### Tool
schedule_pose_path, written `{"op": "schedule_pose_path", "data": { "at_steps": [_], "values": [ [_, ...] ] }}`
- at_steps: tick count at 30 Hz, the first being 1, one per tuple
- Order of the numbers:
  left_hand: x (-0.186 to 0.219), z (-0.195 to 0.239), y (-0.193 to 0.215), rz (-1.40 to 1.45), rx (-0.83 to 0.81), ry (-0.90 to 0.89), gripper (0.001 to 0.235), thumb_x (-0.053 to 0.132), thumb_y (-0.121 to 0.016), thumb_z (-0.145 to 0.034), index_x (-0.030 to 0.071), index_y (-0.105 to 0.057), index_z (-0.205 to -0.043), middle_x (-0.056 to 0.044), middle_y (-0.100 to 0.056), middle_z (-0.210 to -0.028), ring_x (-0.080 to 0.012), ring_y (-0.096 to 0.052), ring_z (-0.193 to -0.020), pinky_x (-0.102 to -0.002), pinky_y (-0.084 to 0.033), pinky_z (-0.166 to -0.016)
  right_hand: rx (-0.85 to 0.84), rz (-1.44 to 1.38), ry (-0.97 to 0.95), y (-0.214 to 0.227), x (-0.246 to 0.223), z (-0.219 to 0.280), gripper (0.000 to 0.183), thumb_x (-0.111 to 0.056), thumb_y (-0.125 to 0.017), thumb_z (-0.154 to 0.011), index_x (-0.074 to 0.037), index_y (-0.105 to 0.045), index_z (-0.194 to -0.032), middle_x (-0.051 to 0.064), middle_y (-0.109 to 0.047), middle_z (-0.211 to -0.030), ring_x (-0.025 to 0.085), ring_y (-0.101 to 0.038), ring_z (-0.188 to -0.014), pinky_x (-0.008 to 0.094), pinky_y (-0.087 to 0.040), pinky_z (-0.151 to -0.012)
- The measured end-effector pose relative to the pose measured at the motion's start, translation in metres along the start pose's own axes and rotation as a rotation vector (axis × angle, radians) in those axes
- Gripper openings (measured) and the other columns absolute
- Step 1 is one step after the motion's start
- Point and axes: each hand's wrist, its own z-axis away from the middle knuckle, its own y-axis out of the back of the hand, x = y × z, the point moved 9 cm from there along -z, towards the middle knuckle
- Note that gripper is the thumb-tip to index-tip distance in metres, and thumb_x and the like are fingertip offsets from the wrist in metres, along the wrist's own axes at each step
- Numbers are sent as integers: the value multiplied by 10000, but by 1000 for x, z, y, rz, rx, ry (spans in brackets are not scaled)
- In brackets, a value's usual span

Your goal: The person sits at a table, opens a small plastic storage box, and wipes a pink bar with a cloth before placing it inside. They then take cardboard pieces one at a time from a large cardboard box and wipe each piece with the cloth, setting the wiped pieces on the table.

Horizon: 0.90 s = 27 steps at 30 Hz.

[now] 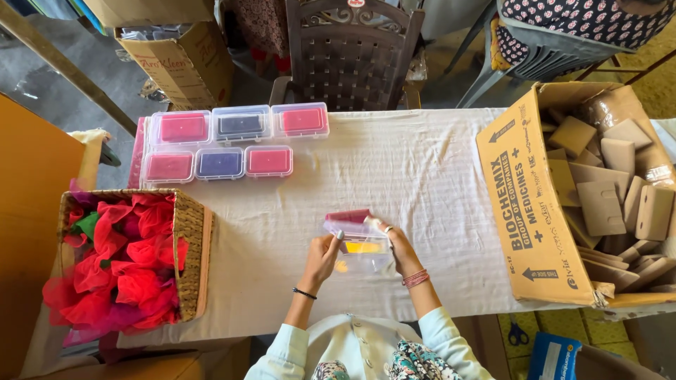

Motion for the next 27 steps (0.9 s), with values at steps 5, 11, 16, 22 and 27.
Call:
{"op": "schedule_pose_path", "data": {
  "at_steps": [5, 11, 16, 22, 27],
  "values": [
    [58, 5, 19, -12, 232, -135, 394, 339, -607, -1035, -30, -653, -1162, -90, -626, -994, -166, -556, -923, -339, -426, -824, 260, -13, 470, 13, -51, 20, 324, -153, -616, -994, -12, -643, -1285, 56, -686, -1162, 127, -633, -1026, 271, -524, -909],
    [99, 22, -6, -197, 352, -311, 514, 268, -636, -1012, 11, -515, -1440, -208, -570, -1391, -317, -486, -1313, -441, -392, -1105, 409, 170, 744, -30, -80, 63, 264, -79, -558, -1018, -11, -634, -1262, 57, -683, -1195, 128, -640, -1030, 265, -549, -909],
    [56, 6, -29, 160, 159, -235, 550, 247, -615, -1032, 30, -453, -1511, -190, -565, -1412, -287, -502, -1307, -422, -405, -1075, 166, 260, 677, -81, -71, 69, 276, -81, -521, -1008, -7, -640, -1245, 81, -704, -1163, 132, -671, -1062, 251, -549, -931],
    [7, 0, -21, 631, 168, 106, 460, 311, -566, -1023, 49, -573, -1401, -68, -717, -1214, -149, -701, -1031, -352, -560, -868, 317, 199, 686, -48, -57, 58, 329, -118, -551, -1011, -61, -403, -1299, 79, -547, -1180, 122, -608, -996, 277, -568, -828],
    [29, 1, -13, 602, 209, 76, 484, 426, -485, -1039, 66, -655, -1314, -3, -729, -1173, -71, -665, -1036, -204, -529, -861, 25, 739, 747, -124, -85, 97, 421, -39, -452, -998, 50, -503, -1406, 265, -585, -1246, 321, -561, -1116, 396, -491, -929]
  ]
}}
